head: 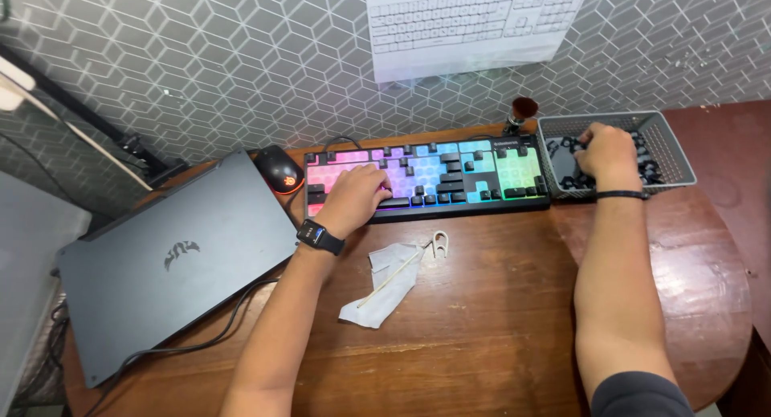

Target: Replacing keycaps on a mechanical keyboard.

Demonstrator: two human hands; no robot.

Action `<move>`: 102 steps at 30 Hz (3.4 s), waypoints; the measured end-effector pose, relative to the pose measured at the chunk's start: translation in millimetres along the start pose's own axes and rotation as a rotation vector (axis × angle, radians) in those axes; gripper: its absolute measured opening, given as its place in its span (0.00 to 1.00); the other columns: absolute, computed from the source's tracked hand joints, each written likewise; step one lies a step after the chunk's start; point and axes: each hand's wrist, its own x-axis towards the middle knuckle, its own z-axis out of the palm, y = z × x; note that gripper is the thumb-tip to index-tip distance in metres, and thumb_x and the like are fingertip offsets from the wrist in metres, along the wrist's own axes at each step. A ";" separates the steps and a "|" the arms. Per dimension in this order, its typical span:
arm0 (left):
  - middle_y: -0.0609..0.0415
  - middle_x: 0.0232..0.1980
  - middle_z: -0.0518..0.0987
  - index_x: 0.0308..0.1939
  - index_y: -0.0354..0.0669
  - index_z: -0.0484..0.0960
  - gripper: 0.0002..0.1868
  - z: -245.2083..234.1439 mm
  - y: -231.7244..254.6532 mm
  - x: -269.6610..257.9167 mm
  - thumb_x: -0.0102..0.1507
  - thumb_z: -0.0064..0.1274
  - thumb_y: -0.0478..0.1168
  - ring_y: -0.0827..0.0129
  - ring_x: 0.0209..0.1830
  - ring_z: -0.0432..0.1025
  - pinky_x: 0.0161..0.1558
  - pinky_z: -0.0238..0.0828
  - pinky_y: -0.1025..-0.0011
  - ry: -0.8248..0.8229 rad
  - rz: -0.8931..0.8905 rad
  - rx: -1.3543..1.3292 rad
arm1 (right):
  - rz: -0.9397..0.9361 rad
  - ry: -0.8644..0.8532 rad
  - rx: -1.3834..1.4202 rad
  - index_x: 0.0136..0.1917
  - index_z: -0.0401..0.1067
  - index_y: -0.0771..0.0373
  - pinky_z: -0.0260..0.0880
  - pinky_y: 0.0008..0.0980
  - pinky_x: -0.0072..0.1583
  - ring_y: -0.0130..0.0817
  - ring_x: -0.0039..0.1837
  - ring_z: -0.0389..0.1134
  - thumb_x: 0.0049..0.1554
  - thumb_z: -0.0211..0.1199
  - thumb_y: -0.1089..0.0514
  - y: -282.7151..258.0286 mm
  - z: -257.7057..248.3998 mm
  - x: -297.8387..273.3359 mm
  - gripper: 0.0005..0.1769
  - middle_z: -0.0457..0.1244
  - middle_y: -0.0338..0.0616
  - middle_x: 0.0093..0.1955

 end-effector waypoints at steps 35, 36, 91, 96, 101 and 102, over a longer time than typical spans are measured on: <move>0.55 0.48 0.76 0.51 0.42 0.80 0.17 -109.1 125.8 4.3 0.62 0.65 0.41 0.60 0.49 0.72 0.53 0.64 0.60 0.448 0.305 0.009 | -0.523 -0.583 1.664 0.62 0.68 0.68 0.74 0.31 0.60 0.30 0.58 0.70 0.63 0.60 0.69 -275.6 -142.2 -146.9 0.14 0.67 0.47 0.59; 0.56 0.48 0.76 0.50 0.43 0.80 0.16 -109.1 124.6 3.4 0.61 0.65 0.39 0.61 0.49 0.73 0.54 0.65 0.60 0.453 0.310 0.031 | -0.500 -0.616 1.689 0.63 0.68 0.68 0.74 0.31 0.60 0.31 0.58 0.70 0.63 0.60 0.69 -276.4 -143.3 -148.1 0.14 0.67 0.48 0.58; 0.52 0.51 0.74 0.67 0.43 0.76 0.24 -130.1 128.4 -3.5 0.67 0.61 0.38 0.61 0.48 0.70 0.49 0.64 0.62 0.303 0.242 -0.045 | -0.737 -0.035 1.050 0.67 0.71 0.67 0.73 0.27 0.56 0.26 0.55 0.71 0.60 0.65 0.69 -282.5 -189.7 -172.0 0.21 0.69 0.45 0.53; 0.51 0.49 0.75 0.73 0.42 0.69 0.33 -119.6 71.1 -4.1 0.65 0.60 0.42 0.58 0.49 0.71 0.49 0.64 0.58 0.278 0.075 0.048 | -0.705 0.084 0.898 0.62 0.75 0.68 0.73 0.26 0.56 0.26 0.53 0.73 0.61 0.66 0.66 -275.1 -156.4 -136.9 0.15 0.71 0.46 0.53; 0.45 0.50 0.77 0.67 0.42 0.72 0.31 -73.1 -6.2 -16.2 0.62 0.61 0.44 0.50 0.53 0.71 0.51 0.67 0.55 0.130 -0.127 0.110 | -0.581 -0.058 0.901 0.59 0.75 0.68 0.74 0.26 0.54 0.26 0.50 0.73 0.60 0.67 0.64 -267.9 -107.1 -103.2 0.14 0.72 0.45 0.48; 0.43 0.52 0.76 0.64 0.42 0.73 0.30 -66.4 -14.9 -16.6 0.60 0.63 0.47 0.48 0.55 0.70 0.54 0.66 0.53 -0.037 -0.305 0.154 | -0.564 -0.081 0.893 0.58 0.75 0.68 0.74 0.26 0.53 0.26 0.49 0.73 0.59 0.67 0.63 -267.4 -101.4 -98.9 0.14 0.72 0.45 0.48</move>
